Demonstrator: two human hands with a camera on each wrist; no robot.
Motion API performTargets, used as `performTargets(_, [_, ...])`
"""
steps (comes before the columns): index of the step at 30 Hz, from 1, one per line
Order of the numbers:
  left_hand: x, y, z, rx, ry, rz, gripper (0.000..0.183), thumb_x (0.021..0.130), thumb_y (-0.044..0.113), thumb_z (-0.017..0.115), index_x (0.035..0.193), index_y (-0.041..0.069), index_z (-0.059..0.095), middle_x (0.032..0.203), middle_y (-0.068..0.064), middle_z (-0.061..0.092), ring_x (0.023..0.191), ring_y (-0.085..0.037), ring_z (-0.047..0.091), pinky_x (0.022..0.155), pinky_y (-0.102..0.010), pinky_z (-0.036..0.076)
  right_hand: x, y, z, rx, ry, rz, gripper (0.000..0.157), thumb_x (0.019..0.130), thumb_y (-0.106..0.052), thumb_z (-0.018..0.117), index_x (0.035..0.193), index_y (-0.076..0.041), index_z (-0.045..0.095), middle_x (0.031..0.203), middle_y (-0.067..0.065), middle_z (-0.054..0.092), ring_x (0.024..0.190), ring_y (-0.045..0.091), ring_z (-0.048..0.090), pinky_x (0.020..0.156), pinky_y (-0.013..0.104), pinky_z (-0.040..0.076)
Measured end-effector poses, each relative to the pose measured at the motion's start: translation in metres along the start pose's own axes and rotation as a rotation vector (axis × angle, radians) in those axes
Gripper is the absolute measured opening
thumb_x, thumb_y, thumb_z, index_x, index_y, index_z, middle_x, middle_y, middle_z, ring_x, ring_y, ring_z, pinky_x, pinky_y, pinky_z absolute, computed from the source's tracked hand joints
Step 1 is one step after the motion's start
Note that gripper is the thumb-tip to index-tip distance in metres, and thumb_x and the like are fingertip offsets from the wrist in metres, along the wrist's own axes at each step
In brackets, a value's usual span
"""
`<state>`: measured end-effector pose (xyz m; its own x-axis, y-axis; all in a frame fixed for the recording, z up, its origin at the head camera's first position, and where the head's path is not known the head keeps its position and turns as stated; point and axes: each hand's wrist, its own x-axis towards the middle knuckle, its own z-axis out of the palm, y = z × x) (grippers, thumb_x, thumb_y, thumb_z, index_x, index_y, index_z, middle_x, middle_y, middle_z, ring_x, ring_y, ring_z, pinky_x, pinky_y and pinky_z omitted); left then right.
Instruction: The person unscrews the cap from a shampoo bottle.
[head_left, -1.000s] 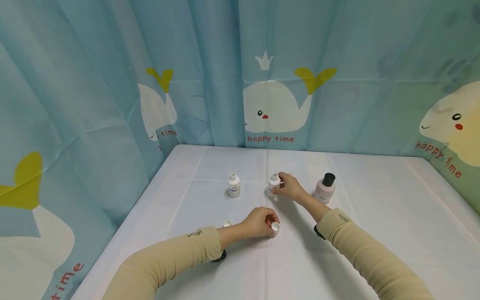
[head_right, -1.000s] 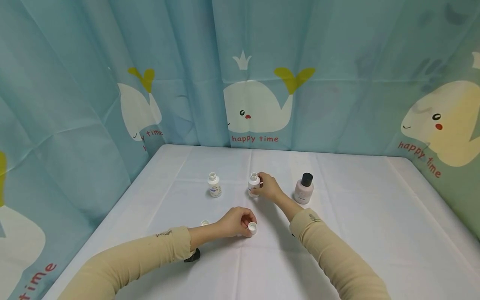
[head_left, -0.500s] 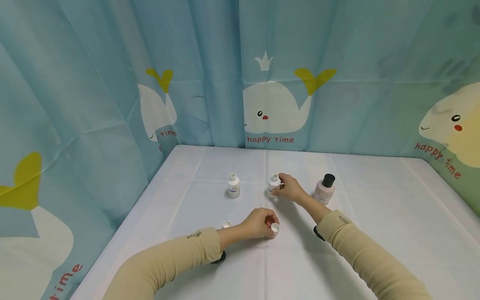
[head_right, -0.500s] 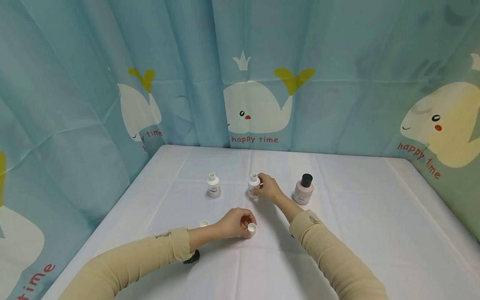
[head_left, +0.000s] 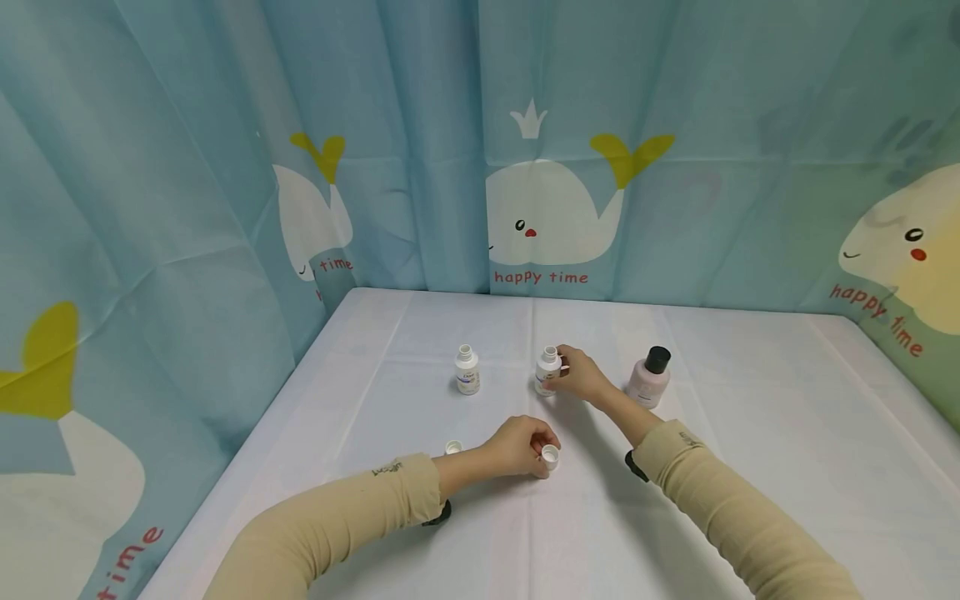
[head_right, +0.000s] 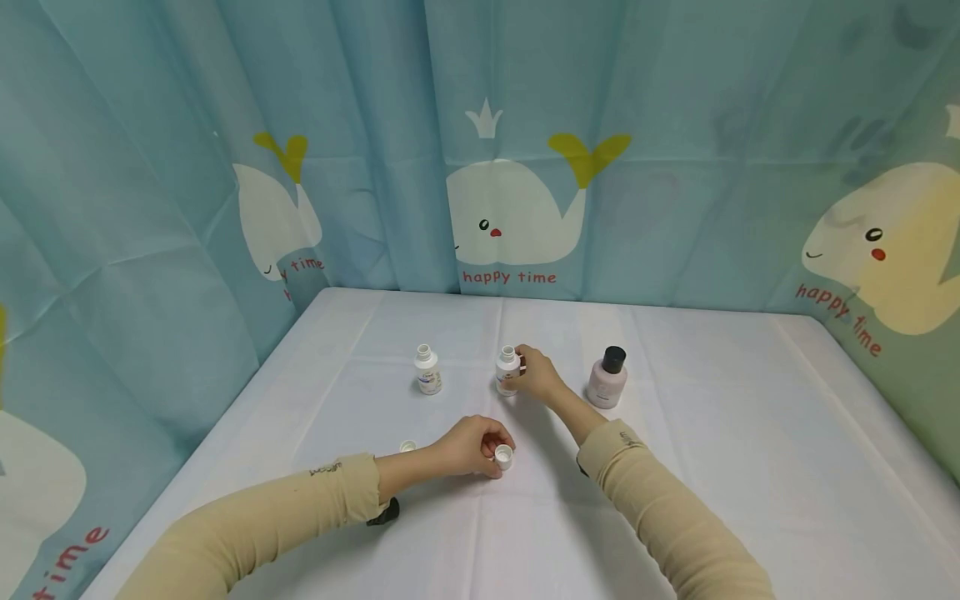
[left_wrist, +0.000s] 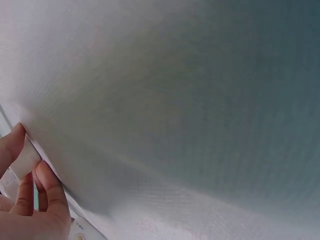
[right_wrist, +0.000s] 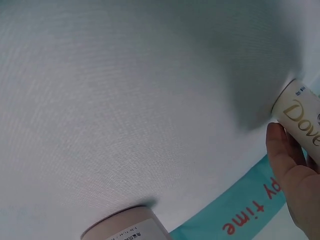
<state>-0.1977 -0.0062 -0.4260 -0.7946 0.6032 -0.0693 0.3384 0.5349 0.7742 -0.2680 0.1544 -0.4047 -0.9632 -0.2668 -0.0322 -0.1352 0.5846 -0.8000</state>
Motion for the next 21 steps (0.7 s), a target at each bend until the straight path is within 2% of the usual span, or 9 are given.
performTargets(9, [-0.001, 0.002, -0.005, -0.017, -0.02, 0.006, 0.038, 0.061, -0.01, 0.08, 0.097, -0.003, 0.067, 0.078, -0.008, 0.062, 0.066, -0.004, 0.048, 0.06, -0.011, 0.042, -0.003, 0.006, 0.0, 0.036, -0.025, 0.032, 0.064, 0.077, 0.003, 0.071, 0.131, 0.013, 0.038, 0.123, 0.033, 0.052, 0.11, 0.044, 0.057, 0.095, 0.047, 0.049])
performTargets(15, [-0.002, 0.004, -0.012, -0.101, -0.063, -0.069, 0.046, 0.067, -0.003, 0.081, 0.109, -0.001, 0.062, 0.092, -0.009, 0.065, 0.075, -0.009, 0.058, 0.065, -0.013, 0.047, -0.009, 0.01, -0.003, 0.032, -0.023, 0.033, 0.058, 0.077, 0.002, 0.07, 0.127, 0.012, 0.042, 0.121, 0.033, 0.054, 0.11, 0.044, 0.056, 0.091, 0.044, 0.052])
performTargets(21, [-0.006, 0.007, -0.018, -0.087, -0.066, -0.125, 0.048, 0.076, 0.012, 0.079, 0.12, 0.004, 0.059, 0.101, -0.008, 0.066, 0.087, -0.017, 0.065, 0.072, -0.022, 0.052, -0.011, 0.015, -0.006, 0.028, -0.007, 0.056, 0.054, 0.078, -0.001, 0.071, 0.125, 0.01, 0.045, 0.121, 0.03, 0.055, 0.112, 0.042, 0.056, 0.092, 0.043, 0.052])
